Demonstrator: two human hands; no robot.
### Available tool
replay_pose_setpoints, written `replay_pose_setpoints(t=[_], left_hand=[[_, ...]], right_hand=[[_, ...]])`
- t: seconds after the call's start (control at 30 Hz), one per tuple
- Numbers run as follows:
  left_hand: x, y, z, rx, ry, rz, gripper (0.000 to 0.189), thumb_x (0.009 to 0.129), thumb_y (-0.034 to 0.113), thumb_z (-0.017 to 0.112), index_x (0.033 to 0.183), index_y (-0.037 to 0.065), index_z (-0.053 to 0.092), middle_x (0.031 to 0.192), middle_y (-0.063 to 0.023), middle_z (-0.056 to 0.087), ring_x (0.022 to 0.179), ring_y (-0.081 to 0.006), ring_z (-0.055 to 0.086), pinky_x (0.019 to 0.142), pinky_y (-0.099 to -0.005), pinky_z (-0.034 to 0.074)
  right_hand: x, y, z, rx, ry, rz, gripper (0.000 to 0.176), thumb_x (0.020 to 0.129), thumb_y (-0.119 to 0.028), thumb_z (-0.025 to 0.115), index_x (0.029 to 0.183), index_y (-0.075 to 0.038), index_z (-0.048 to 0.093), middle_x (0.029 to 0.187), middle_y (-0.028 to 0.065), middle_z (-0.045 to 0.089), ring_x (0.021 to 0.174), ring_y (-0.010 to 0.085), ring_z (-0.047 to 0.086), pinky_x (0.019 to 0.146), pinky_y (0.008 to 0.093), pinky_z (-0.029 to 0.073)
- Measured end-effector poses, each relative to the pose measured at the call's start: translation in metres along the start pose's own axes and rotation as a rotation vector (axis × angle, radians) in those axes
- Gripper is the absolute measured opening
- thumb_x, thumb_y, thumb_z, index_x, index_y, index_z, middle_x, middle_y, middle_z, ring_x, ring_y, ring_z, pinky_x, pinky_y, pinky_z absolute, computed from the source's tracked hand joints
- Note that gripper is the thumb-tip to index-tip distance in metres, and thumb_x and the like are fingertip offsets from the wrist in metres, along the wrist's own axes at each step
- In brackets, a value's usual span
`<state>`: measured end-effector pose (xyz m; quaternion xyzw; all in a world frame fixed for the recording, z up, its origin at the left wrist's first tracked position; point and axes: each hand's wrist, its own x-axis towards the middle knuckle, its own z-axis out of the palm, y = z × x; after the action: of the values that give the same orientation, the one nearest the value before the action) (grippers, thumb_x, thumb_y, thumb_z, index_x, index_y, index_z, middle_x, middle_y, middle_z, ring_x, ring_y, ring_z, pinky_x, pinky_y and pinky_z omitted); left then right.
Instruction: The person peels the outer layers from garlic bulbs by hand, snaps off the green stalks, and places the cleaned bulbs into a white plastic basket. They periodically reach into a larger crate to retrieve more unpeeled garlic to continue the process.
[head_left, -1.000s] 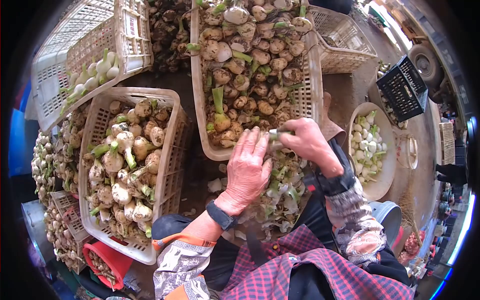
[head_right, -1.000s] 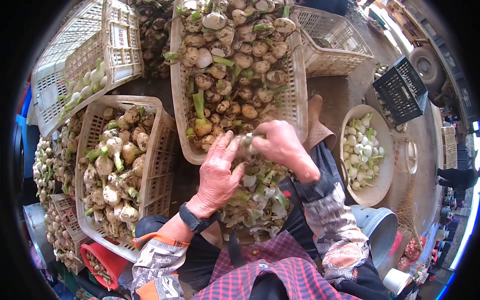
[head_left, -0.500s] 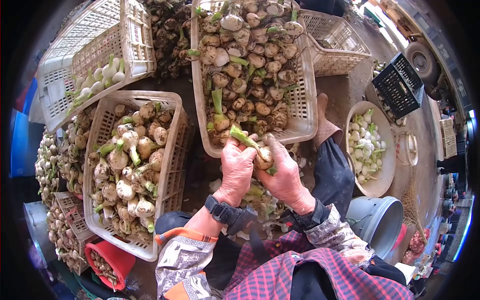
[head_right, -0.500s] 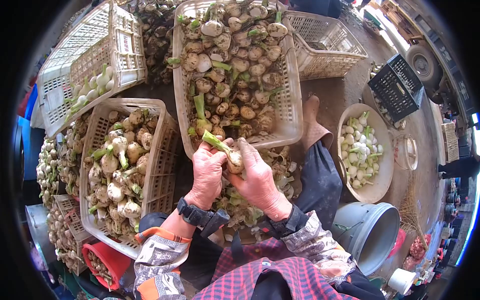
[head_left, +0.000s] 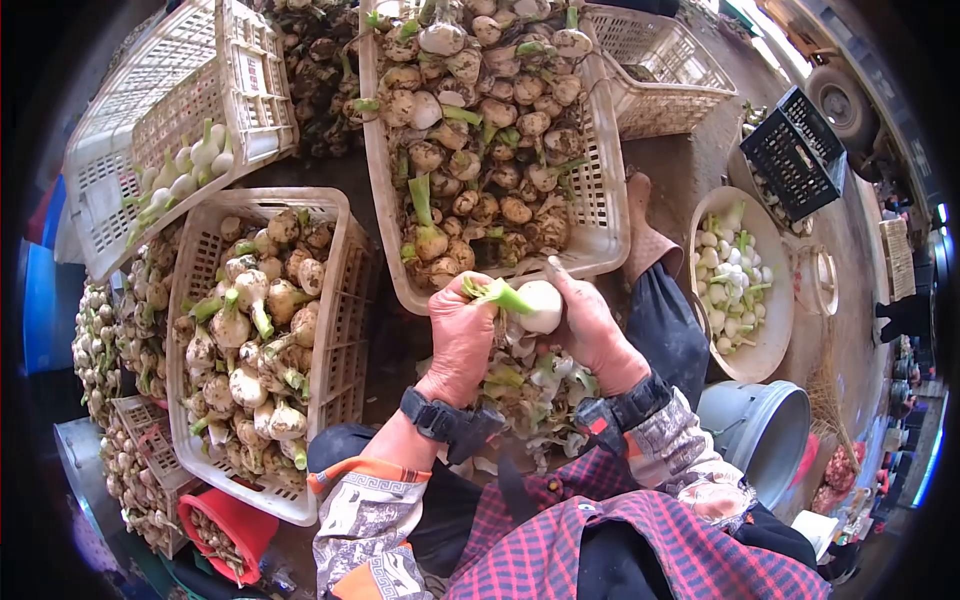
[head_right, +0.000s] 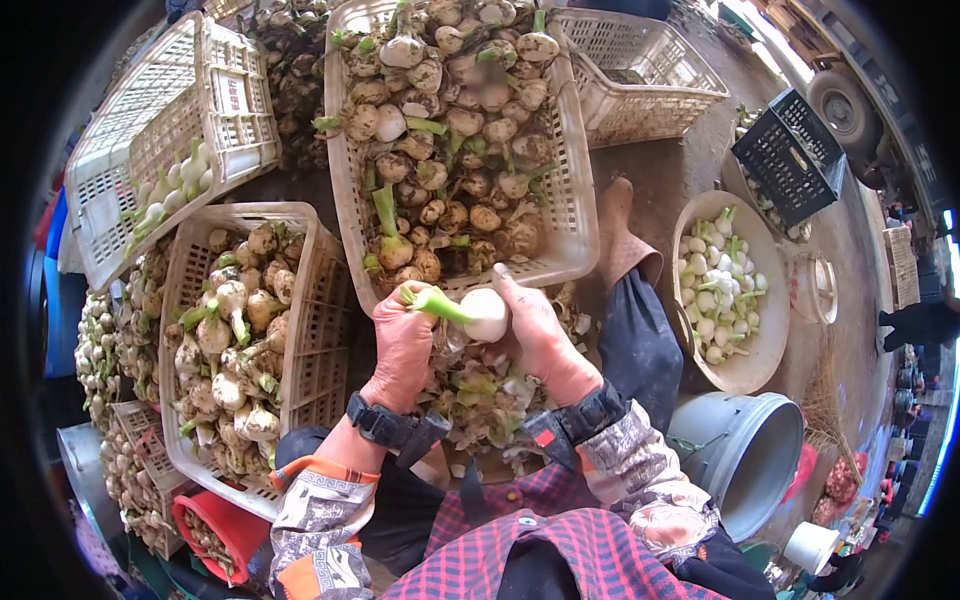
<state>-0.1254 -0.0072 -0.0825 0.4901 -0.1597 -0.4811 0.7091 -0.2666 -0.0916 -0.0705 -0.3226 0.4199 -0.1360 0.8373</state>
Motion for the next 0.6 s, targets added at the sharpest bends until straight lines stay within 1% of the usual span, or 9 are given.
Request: replay_pose_setpoints(t=[0.17, 0.23, 0.3, 0.37, 0.4, 0.43, 0.5, 0.53, 0.6], left_hand=[[0.000, 0.003, 0.000, -0.016, -0.009, -0.163, 0.023, 0.076, -0.011, 0.051, 0.086, 0.002, 0.066, 0.078, 0.0016, 0.064, 0.066, -0.0047, 0.055, 0.059, -0.0199, 0.044], [-0.004, 0.003, 0.007, -0.004, -0.091, -0.236, 0.023, 0.078, -0.012, 0.046, 0.083, 0.003, 0.064, 0.075, 0.0004, 0.063, 0.065, -0.0055, 0.056, 0.058, -0.0208, 0.045], [-0.004, -0.002, -0.005, 0.175, -0.086, -0.231, 0.023, 0.076, -0.009, 0.047, 0.084, 0.002, 0.065, 0.075, 0.0007, 0.064, 0.067, -0.0069, 0.057, 0.060, -0.0225, 0.046], [-0.004, -0.006, -0.021, 0.506, -0.161, -0.179, 0.020, 0.075, -0.005, 0.051, 0.087, 0.001, 0.066, 0.076, 0.0000, 0.064, 0.069, -0.0086, 0.059, 0.062, -0.0239, 0.048], [-0.009, -0.006, -0.022, 0.879, -0.343, -0.143, 0.028, 0.074, 0.005, 0.055, 0.100, 0.000, 0.063, 0.083, -0.0076, 0.065, 0.078, -0.0205, 0.063, 0.076, -0.0308, 0.051], [-0.015, -0.027, -0.033, 1.171, -0.574, 0.293, 0.044, 0.075, 0.019, 0.062, 0.115, 0.001, 0.057, 0.100, -0.0186, 0.064, 0.096, -0.0321, 0.062, 0.091, -0.0368, 0.047], [-0.032, -0.026, -0.027, 1.201, -0.798, 0.241, 0.061, 0.074, 0.035, 0.062, 0.125, 0.003, 0.052, 0.117, -0.0259, 0.058, 0.109, -0.0365, 0.056, 0.098, -0.0413, 0.041], [-0.024, 0.002, -0.006, 1.095, -0.928, -0.092, 0.063, 0.076, 0.045, 0.061, 0.121, 0.001, 0.055, 0.113, -0.0239, 0.061, 0.108, -0.0342, 0.058, 0.094, -0.0427, 0.044], [-0.016, 0.009, 0.003, 0.891, -0.656, -0.087, 0.045, 0.082, 0.032, 0.066, 0.111, -0.002, 0.061, 0.097, -0.0158, 0.067, 0.090, -0.0227, 0.064, 0.079, -0.0341, 0.051]], right_hand=[[-0.021, 0.014, 0.024, -0.790, 0.217, -0.815, 0.038, 0.089, -0.019, 0.063, 0.118, 0.005, 0.055, 0.113, 0.0109, 0.060, 0.094, 0.0165, 0.060, 0.085, 0.0265, 0.047], [-0.015, 0.010, 0.025, -0.821, 0.179, -0.730, 0.028, 0.087, -0.015, 0.064, 0.110, 0.002, 0.060, 0.108, 0.0102, 0.062, 0.089, 0.0148, 0.061, 0.080, 0.0258, 0.048], [0.002, 0.004, 0.005, 0.089, 0.160, -0.482, 0.030, 0.091, -0.027, 0.061, 0.102, 0.001, 0.063, 0.098, 0.0120, 0.065, 0.086, 0.0150, 0.063, 0.071, 0.0258, 0.052], [-0.001, -0.019, -0.011, 0.249, 0.173, -0.605, 0.035, 0.093, -0.032, 0.057, 0.103, 0.001, 0.063, 0.100, 0.0126, 0.066, 0.087, 0.0152, 0.064, 0.071, 0.0261, 0.054], [-0.005, -0.025, -0.013, 0.181, 0.157, -0.602, 0.037, 0.093, -0.033, 0.056, 0.103, 0.002, 0.063, 0.101, 0.0131, 0.066, 0.088, 0.0154, 0.064, 0.072, 0.0261, 0.054], [-0.011, -0.032, -0.015, 0.112, 0.147, -0.604, 0.038, 0.094, -0.034, 0.055, 0.104, 0.002, 0.062, 0.103, 0.0136, 0.066, 0.088, 0.0155, 0.064, 0.073, 0.0261, 0.054], [-0.015, -0.032, -0.023, -0.054, 0.130, -0.642, 0.043, 0.095, -0.036, 0.052, 0.106, 0.005, 0.061, 0.107, 0.0142, 0.065, 0.090, 0.0160, 0.064, 0.075, 0.0258, 0.053], [-0.015, -0.030, -0.026, -0.112, 0.113, -0.652, 0.043, 0.095, -0.036, 0.053, 0.106, 0.005, 0.062, 0.107, 0.0135, 0.065, 0.092, 0.0157, 0.063, 0.076, 0.0257, 0.052], [-0.018, -0.021, -0.023, -0.227, 0.080, -0.670, 0.043, 0.095, -0.035, 0.053, 0.107, 0.004, 0.062, 0.107, 0.0124, 0.065, 0.093, 0.0151, 0.062, 0.078, 0.0260, 0.051]])
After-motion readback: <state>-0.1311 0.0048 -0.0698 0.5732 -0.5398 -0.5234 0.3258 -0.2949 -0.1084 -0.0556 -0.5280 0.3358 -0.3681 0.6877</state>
